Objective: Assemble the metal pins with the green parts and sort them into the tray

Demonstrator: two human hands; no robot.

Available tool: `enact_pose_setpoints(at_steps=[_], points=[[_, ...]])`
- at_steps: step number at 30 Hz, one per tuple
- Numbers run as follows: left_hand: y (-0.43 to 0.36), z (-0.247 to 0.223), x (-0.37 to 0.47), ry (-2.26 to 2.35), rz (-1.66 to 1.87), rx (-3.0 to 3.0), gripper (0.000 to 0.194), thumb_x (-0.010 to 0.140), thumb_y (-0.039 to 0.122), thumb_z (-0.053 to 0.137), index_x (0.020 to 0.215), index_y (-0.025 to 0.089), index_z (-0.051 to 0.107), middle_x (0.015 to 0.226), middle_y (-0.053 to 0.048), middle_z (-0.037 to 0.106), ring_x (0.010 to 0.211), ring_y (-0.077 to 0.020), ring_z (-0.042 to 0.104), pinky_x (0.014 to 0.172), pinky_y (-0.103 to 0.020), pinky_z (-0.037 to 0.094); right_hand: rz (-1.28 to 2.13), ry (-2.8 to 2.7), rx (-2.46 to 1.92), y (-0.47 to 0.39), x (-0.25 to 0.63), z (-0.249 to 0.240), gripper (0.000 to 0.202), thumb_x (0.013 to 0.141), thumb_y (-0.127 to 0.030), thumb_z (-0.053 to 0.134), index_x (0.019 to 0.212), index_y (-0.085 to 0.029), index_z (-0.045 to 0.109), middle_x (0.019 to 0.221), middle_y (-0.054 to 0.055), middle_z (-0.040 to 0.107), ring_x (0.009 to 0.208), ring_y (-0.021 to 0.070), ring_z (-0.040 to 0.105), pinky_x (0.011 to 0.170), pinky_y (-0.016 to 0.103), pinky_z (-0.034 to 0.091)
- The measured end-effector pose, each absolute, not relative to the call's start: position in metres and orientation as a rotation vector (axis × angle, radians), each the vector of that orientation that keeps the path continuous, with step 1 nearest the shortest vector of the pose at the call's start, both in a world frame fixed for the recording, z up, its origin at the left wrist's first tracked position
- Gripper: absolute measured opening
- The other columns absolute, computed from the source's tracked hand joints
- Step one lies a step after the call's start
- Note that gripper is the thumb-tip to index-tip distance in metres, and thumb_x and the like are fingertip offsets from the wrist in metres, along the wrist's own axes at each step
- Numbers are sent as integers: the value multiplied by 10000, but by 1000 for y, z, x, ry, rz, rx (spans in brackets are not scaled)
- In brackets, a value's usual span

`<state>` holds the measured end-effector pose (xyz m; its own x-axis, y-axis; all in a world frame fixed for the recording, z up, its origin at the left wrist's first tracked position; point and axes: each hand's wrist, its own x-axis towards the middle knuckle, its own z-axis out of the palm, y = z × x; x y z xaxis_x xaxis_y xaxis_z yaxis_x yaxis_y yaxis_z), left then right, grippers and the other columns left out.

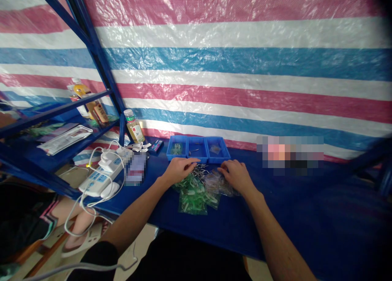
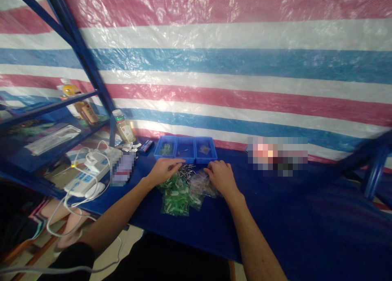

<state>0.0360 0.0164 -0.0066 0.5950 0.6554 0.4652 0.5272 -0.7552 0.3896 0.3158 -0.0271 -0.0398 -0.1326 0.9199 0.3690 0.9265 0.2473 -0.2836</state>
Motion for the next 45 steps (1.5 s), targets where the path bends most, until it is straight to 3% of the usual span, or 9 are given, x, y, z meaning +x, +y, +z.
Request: enact_pose_setpoints(at_steps=[4, 13, 17, 26, 30, 36, 38, 41, 45], points=[[16, -6, 36, 997, 885, 2603, 301, 1020, 345, 532, 1213, 241, 739, 786, -16, 755, 627, -128, 635, 658, -224, 463, 6, -2052, -1728, -27, 310, -44, 266, 928, -438, 671, 785, -215, 660, 837, 58, 699, 883, 261, 606, 762, 348, 347], [14, -3, 37, 974, 869, 2588, 305, 1023, 347, 526, 1208, 235, 741, 799, -19, 762, 652, -135, 656, 668, -228, 479, 267, -1863, -1593, -21, 307, -42, 115, 877, -286, 661, 785, -222, 685, 818, 34, 716, 829, 233, 628, 745, 332, 418], [14, -3, 37, 971, 869, 2570, 309, 1026, 368, 522, 1201, 235, 740, 812, -21, 758, 662, -134, 653, 673, -230, 478, 591, -1690, -1426, -23, 302, -33, 168, 880, -364, 640, 815, -214, 681, 750, 18, 701, 675, 199, 624, 651, 315, 457], [12, -4, 41, 848, 864, 2595, 291, 987, 425, 595, 1096, 205, 752, 826, -21, 741, 674, -125, 629, 675, -230, 466, 953, -1477, -1069, -31, 278, -18, 307, 856, -514, 709, 832, -216, 638, 732, 11, 642, 648, 177, 584, 587, 296, 477], [10, -5, 42, 767, 857, 2631, 285, 998, 405, 571, 1034, 189, 753, 883, -47, 748, 725, -138, 646, 701, -245, 481, 1093, -1426, -976, -33, 269, -19, 331, 840, -536, 729, 821, -229, 607, 746, 4, 642, 658, 182, 616, 648, 329, 533], [9, -3, 42, 816, 864, 2551, 257, 997, 364, 558, 995, 175, 732, 805, -35, 714, 675, -132, 610, 653, -240, 456, 1138, -1367, -949, -37, 262, -19, 401, 808, -529, 764, 1012, -259, 550, 848, 1, 669, 770, 201, 674, 705, 336, 563], [8, -1, 42, 832, 869, 2509, 243, 998, 355, 556, 982, 174, 718, 775, -19, 694, 656, -125, 593, 644, -234, 447, 1134, -1370, -964, -38, 261, -20, 442, 824, -528, 745, 1076, -276, 484, 828, -11, 677, 721, 195, 674, 687, 333, 553], [6, 0, 43, 857, 895, 2443, 235, 1000, 355, 554, 955, 170, 693, 736, 0, 659, 637, -114, 574, 634, -225, 438, 1160, -1405, -966, -39, 259, -22, 416, 869, -534, 688, 1062, -288, 413, 765, -42, 668, 611, 177, 645, 642, 322, 527], [5, 0, 44, 883, 955, 2359, 228, 999, 368, 559, 962, 166, 658, 761, 5, 654, 636, -105, 569, 620, -217, 440, 1136, -1495, -991, -40, 256, -22, 364, 908, -557, 628, 997, -285, 403, 716, -38, 674, 640, 197, 661, 636, 322, 505]])
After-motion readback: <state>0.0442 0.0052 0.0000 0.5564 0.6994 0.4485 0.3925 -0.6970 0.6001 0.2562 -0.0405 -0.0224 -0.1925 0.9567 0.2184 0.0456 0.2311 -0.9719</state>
